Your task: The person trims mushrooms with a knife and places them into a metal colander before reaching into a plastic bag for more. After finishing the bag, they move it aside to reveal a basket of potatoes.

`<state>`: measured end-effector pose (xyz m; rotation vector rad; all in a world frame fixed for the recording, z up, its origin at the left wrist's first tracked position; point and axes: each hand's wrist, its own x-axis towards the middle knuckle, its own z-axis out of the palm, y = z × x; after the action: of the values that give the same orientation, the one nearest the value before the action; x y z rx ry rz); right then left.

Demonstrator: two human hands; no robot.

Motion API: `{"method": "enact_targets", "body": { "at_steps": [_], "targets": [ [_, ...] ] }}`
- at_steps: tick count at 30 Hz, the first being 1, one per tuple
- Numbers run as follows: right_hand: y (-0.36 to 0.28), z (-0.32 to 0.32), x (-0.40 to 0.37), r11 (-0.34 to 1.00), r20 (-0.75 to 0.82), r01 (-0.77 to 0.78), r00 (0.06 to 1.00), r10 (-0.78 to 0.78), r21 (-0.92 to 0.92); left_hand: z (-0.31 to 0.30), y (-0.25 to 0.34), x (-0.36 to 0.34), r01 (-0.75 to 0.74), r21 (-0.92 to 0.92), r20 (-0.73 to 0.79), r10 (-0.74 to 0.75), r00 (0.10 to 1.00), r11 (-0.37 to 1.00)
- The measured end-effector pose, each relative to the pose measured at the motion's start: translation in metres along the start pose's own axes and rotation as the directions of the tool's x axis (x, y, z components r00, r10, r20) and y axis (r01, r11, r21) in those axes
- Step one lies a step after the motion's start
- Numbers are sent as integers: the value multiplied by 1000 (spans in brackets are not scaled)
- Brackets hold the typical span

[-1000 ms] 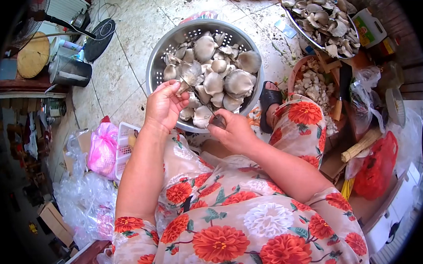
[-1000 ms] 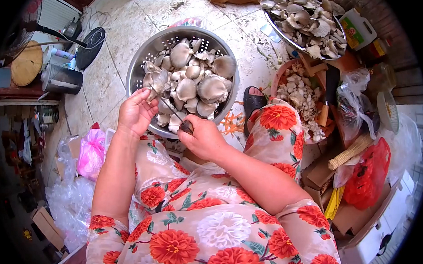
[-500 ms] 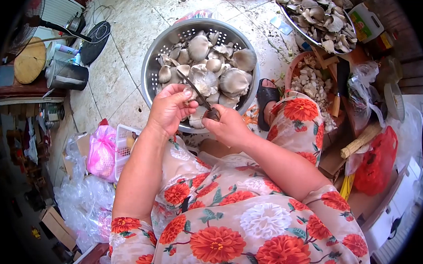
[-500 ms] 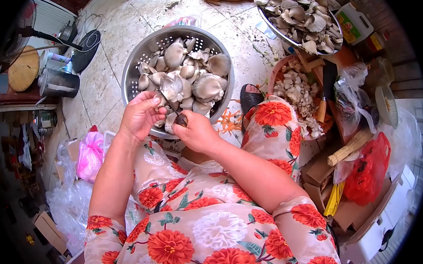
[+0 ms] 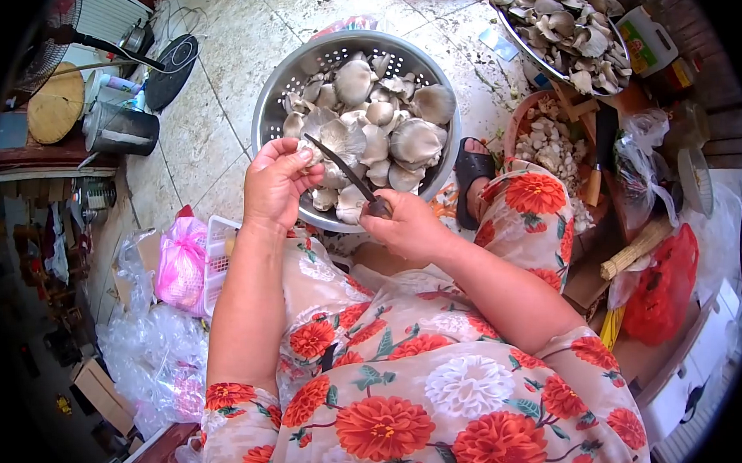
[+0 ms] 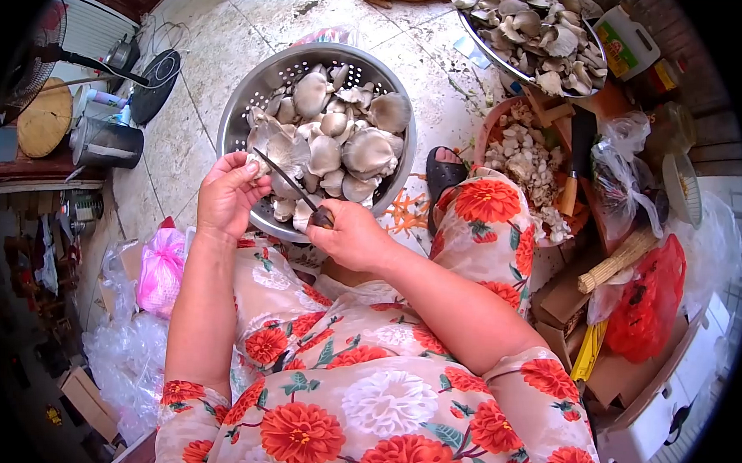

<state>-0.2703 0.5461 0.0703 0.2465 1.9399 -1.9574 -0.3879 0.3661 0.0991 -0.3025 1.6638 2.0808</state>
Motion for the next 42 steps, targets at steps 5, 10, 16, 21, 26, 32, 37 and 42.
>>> {"method": "enact_targets", "body": {
  "at_steps": [5,10,16,21,26,32,37,42],
  "targets": [
    [-3,-3,2,1000,4,-29,1000,29,-7,5,-2,-6,32,122,126,-48,991,992],
    [-9,0,2,987,34,-117,993,114,110,7,-4,-2,59,60,104,-65,992,996],
    [-15,3,0,930,115,-240,970,216,277,-6,1,8,95,-32,40,-94,995,995],
    [-15,5,2,923,135,-234,970,201,307,-7,-3,9,118,-130,84,-108,991,984],
    [-10,7,12,928,140,-214,974,178,306,-2,-6,2,194,-47,208,-181,961,980],
    [-16,9,15,918,12,-145,988,151,368,1,-9,-1,124,-75,179,-109,978,989],
    [-11,5,14,923,-36,-132,987,155,360,-8,-3,0,72,-182,112,-53,992,981],
    [-16,2,3,964,-124,-58,988,93,260,-9,1,1,89,-257,198,-38,979,962]
  ]
}}
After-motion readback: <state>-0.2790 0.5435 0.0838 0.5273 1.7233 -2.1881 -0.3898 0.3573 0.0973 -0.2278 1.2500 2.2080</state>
